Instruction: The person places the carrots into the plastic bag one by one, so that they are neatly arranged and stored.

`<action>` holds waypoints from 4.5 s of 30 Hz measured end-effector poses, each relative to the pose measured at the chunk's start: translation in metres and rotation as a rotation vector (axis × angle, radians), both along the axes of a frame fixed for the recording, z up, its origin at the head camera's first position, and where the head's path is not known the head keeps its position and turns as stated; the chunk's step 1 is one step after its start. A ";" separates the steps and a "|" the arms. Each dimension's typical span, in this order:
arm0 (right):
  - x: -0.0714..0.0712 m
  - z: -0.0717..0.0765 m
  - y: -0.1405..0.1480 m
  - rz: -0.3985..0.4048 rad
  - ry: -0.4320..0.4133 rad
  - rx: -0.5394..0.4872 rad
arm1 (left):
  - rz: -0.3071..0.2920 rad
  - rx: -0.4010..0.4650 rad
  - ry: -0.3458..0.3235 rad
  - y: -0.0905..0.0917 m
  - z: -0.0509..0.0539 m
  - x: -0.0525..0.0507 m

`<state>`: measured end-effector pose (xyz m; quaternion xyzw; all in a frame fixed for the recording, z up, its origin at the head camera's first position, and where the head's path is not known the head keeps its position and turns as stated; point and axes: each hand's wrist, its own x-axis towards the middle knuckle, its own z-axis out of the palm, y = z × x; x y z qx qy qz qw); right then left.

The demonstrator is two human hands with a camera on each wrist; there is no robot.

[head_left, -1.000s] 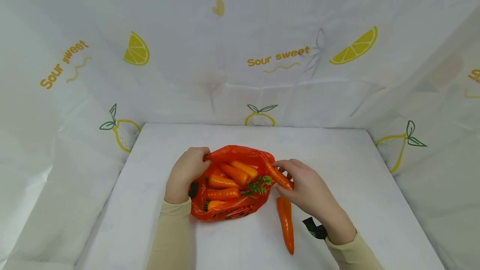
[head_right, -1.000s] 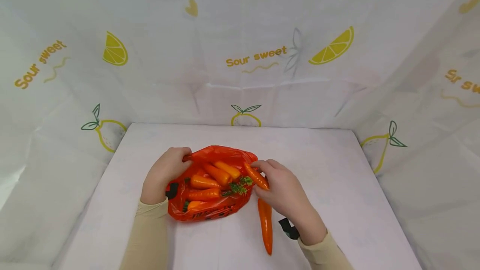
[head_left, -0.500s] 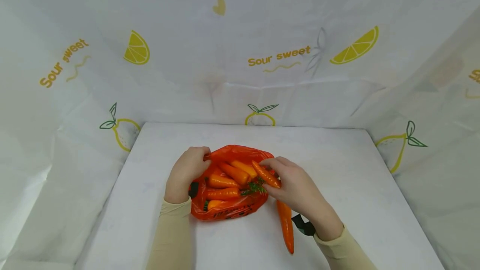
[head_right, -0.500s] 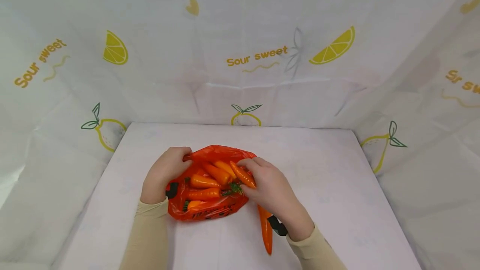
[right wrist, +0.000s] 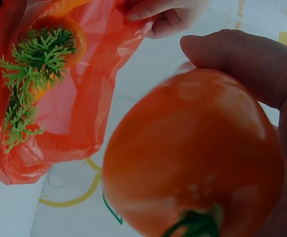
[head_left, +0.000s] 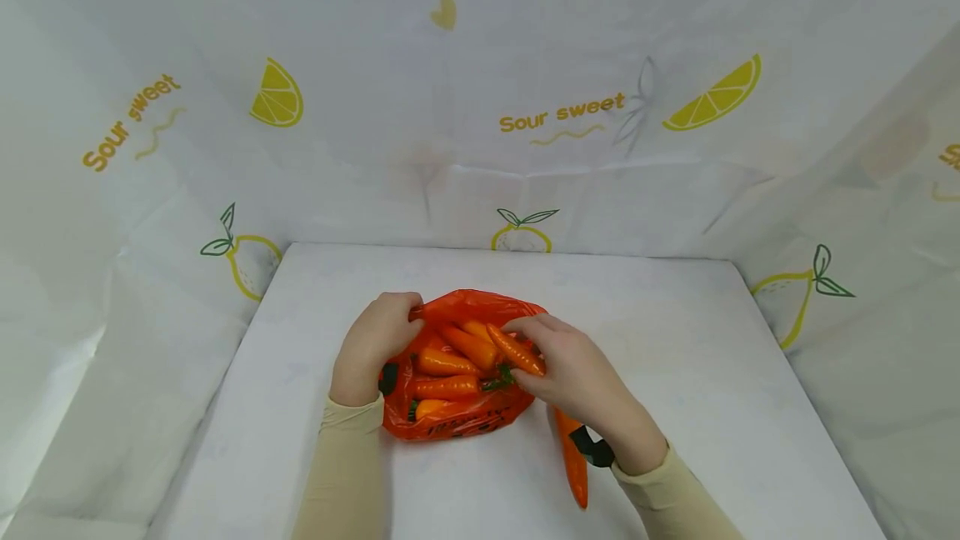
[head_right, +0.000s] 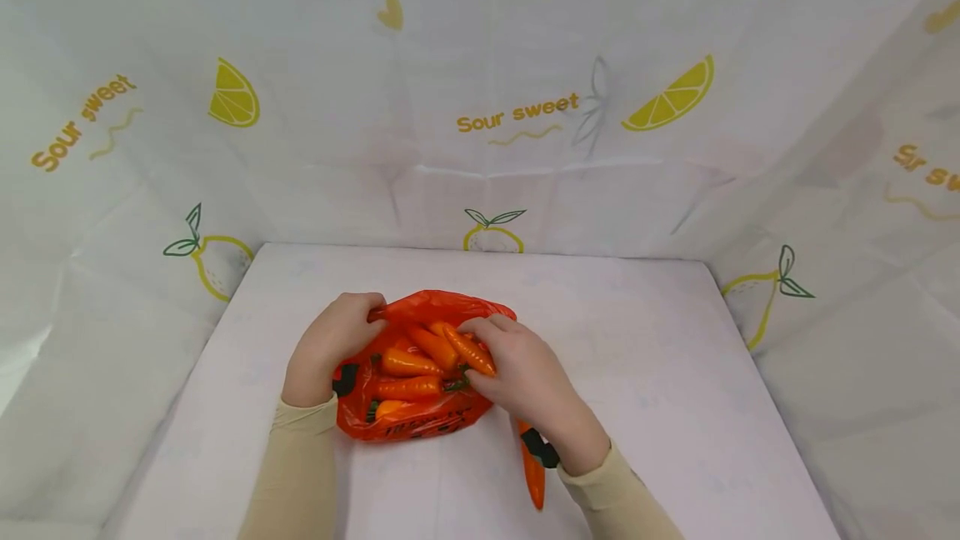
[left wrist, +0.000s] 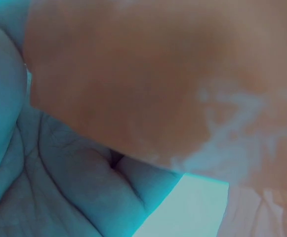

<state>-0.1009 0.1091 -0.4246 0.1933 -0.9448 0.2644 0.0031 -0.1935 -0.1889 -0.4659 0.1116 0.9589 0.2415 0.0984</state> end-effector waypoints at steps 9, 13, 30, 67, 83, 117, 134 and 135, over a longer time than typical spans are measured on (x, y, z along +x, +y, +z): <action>-0.004 -0.007 -0.010 0.019 -0.015 0.010 | -0.002 0.002 -0.006 0.000 0.000 0.000; -0.008 -0.009 -0.014 0.025 -0.033 0.020 | 0.000 0.002 -0.007 0.001 0.000 0.001; -0.019 -0.028 -0.032 0.055 -0.119 0.014 | -0.015 -0.012 0.005 0.002 0.002 0.001; -0.046 -0.053 -0.077 0.135 -0.092 0.098 | -0.029 -0.014 0.003 0.003 0.001 0.000; -0.060 -0.071 -0.097 0.142 -0.035 0.152 | -0.031 -0.021 0.006 0.004 0.000 -0.002; -0.058 -0.062 -0.102 0.207 0.042 0.189 | -0.029 0.000 0.004 0.005 -0.002 -0.002; -0.037 -0.015 -0.083 0.173 0.085 0.100 | -0.031 0.001 0.007 0.005 0.000 0.000; -0.036 -0.013 -0.081 0.165 0.088 0.095 | -0.030 0.000 0.010 0.005 0.000 0.000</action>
